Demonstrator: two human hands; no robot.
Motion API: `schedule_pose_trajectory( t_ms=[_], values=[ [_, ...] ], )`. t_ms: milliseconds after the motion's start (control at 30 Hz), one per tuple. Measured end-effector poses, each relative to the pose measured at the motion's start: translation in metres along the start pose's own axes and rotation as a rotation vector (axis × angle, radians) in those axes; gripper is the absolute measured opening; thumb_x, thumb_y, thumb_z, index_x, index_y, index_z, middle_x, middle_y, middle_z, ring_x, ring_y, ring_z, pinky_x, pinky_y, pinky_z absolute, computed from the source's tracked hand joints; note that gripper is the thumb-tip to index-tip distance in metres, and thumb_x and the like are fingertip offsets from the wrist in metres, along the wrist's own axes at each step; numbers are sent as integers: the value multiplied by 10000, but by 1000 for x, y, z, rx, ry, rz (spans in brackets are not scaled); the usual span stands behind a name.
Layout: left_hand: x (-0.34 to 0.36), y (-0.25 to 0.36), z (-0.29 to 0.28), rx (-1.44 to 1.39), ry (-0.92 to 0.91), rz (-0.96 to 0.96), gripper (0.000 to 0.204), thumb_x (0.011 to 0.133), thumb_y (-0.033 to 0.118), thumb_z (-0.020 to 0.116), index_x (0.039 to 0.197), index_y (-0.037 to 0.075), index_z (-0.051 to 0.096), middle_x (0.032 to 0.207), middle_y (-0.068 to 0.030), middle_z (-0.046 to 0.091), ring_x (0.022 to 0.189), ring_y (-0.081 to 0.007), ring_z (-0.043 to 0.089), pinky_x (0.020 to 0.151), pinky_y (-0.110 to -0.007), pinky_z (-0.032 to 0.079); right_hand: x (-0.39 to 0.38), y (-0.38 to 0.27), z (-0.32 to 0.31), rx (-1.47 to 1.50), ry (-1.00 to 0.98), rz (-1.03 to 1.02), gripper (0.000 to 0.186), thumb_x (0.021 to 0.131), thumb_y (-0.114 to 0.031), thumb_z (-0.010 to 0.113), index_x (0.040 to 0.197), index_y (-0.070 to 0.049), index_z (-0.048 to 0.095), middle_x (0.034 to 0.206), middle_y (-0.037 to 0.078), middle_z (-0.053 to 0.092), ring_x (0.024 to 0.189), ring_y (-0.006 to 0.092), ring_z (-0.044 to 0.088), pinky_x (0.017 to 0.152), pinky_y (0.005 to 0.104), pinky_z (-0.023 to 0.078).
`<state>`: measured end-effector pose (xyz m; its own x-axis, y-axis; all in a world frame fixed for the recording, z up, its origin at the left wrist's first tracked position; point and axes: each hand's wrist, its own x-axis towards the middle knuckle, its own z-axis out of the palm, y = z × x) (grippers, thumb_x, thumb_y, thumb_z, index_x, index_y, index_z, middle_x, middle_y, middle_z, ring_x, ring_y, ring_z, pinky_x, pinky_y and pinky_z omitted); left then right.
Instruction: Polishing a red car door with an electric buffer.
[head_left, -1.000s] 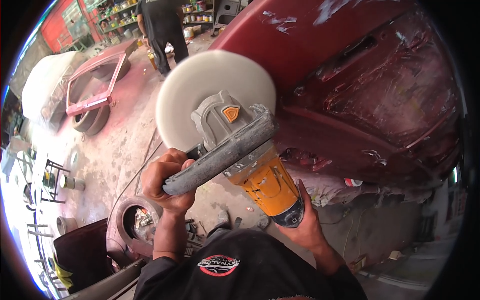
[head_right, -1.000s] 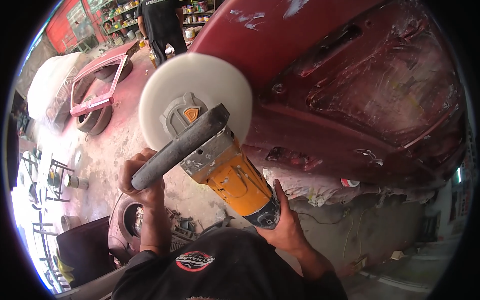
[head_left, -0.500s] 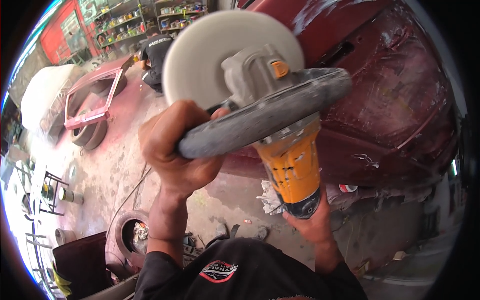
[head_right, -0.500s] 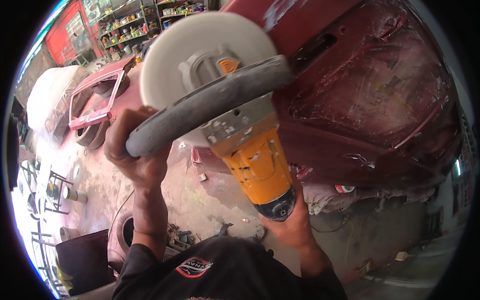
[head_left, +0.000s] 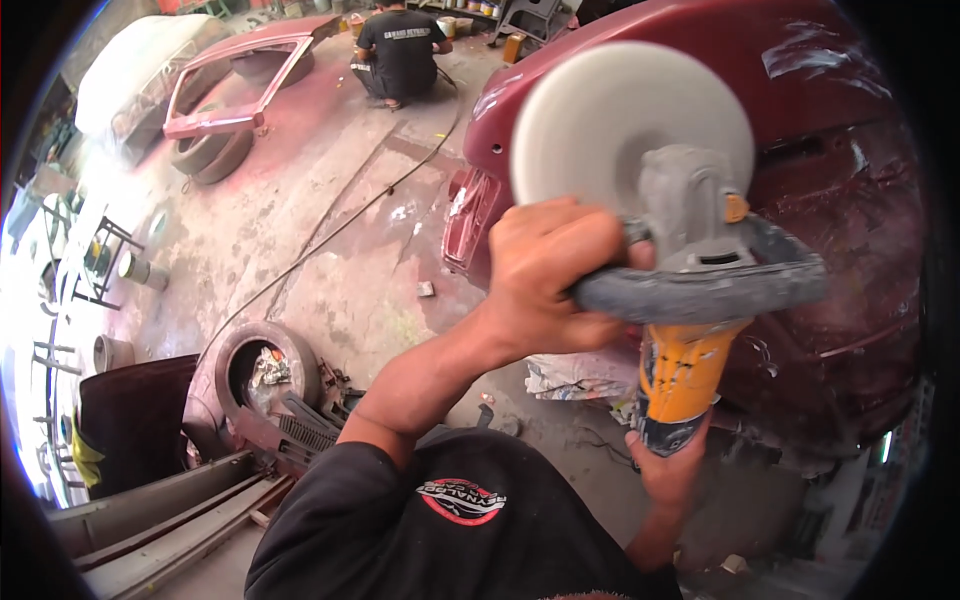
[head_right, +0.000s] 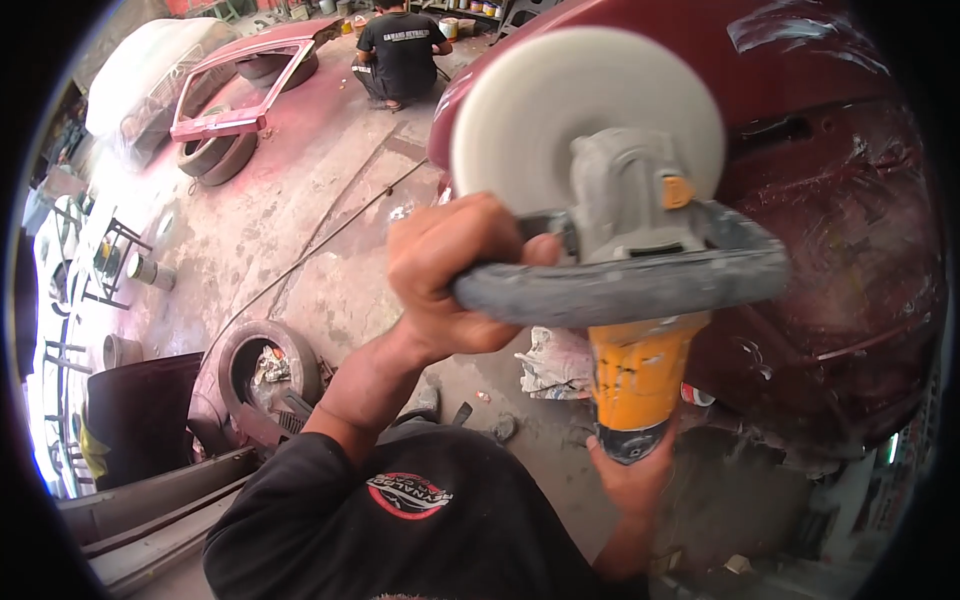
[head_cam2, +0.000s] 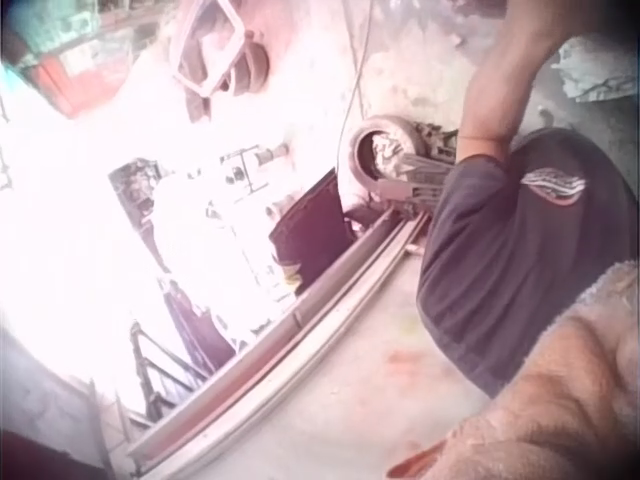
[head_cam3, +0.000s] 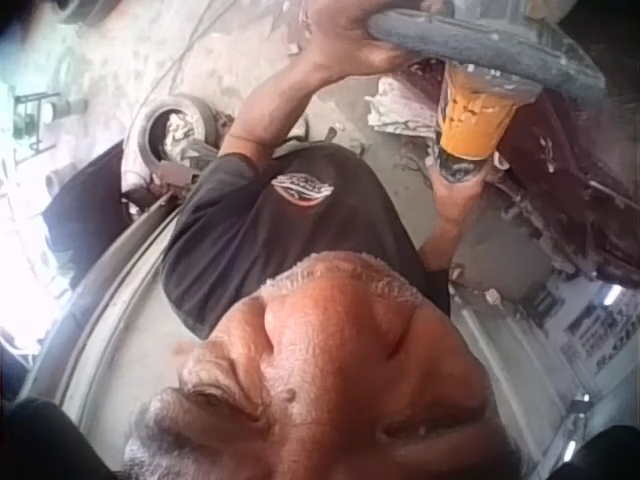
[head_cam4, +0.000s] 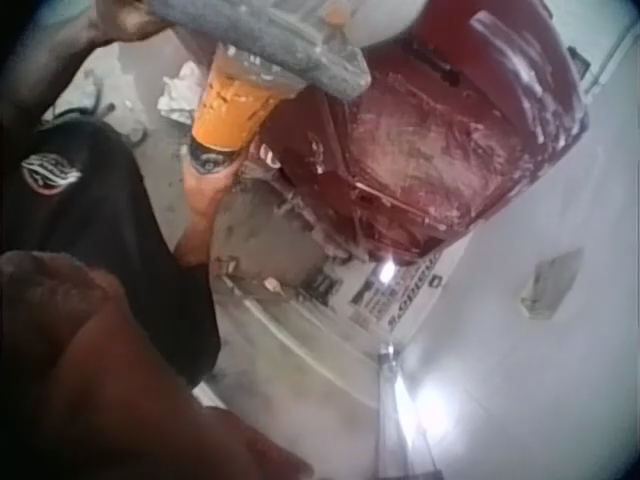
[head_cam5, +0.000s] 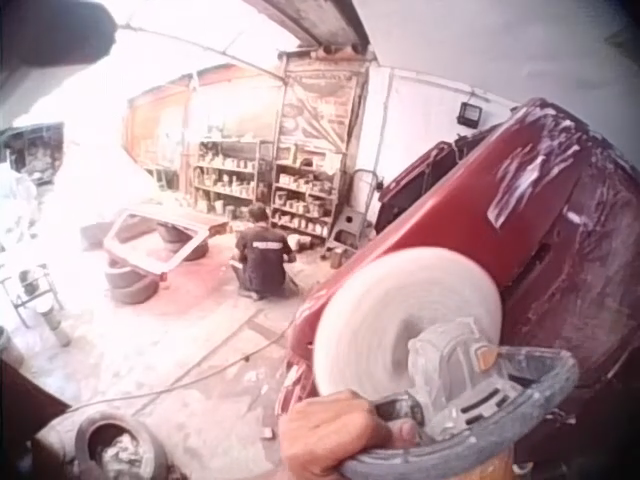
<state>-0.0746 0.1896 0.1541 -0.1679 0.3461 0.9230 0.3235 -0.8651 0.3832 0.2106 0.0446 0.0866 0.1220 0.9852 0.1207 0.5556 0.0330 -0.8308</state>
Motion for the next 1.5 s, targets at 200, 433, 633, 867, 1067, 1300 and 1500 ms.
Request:
schedule_pose_trajectory(
  t_ms=[200, 433, 633, 867, 1067, 1300, 1500],
  values=[
    [-62, -15, -44, -57, 67, -132, 295, 869, 10, 728, 676, 15, 505, 569, -69, 535, 492, -178, 529, 475, -307, 404, -2, -12, 27, -95, -145, -97, 1082, 670, 0, 841, 1563, 17, 230, 1361, 224, 569, 1258, 289, 573, 1064, 411, 442],
    [-121, -26, -81, -103, 219, -304, 285, 822, -59, 732, 671, 2, 498, 573, -89, 521, 499, -193, 516, 482, -310, 394, 3, -20, 51, -115, -300, -108, 1028, 733, -28, 794, 1577, -15, 210, 1102, 250, 708, 1060, 359, 716, 885, 426, 557],
    [-133, -26, -97, -82, 218, -318, 256, 818, -87, 684, 721, -6, 462, 581, -79, 477, 515, -192, 479, 531, -334, 423, 13, -11, 65, -82, -389, -169, 1025, 754, -57, 767, 1598, -51, 186, 1060, 267, 704, 1006, 420, 713, 835, 448, 567],
    [-56, -10, -82, -8, 138, -219, 230, 801, -80, 696, 720, -10, 494, 605, -80, 514, 546, -178, 511, 565, -312, 437, 29, -31, 46, -14, -373, -113, 1075, 734, -72, 801, 1599, -36, 164, 1184, 261, 681, 1134, 377, 681, 959, 424, 525],
    [31, 9, -50, 142, 22, -97, 169, 709, -7, 715, 729, -30, 549, 646, -116, 592, 560, -165, 540, 565, -268, 435, 47, -50, 25, 44, -240, -285, 1076, 743, -35, 790, 1601, -35, 140, 1309, 268, 624, 1237, 366, 627, 1031, 410, 491],
    [73, 16, -15, 224, -58, -39, 189, 712, 53, 744, 718, 13, 559, 639, -59, 569, 557, -144, 505, 548, -269, 393, 62, -44, 13, 114, -88, -381, 1052, 764, -38, 805, 1585, 7, 148, 1353, 268, 595, 1274, 327, 605, 1046, 402, 478],
    [8, 7, -20, -62, -21, -65, 288, 822, 67, 667, 708, 27, 406, 653, -60, 487, 588, -161, 480, 574, -306, 394, 37, -17, 14, 55, -173, -263, 1075, 755, -94, 828, 1583, 13, 151, 1295, 278, 624, 1220, 358, 637, 1009, 422, 502]
  ],
)
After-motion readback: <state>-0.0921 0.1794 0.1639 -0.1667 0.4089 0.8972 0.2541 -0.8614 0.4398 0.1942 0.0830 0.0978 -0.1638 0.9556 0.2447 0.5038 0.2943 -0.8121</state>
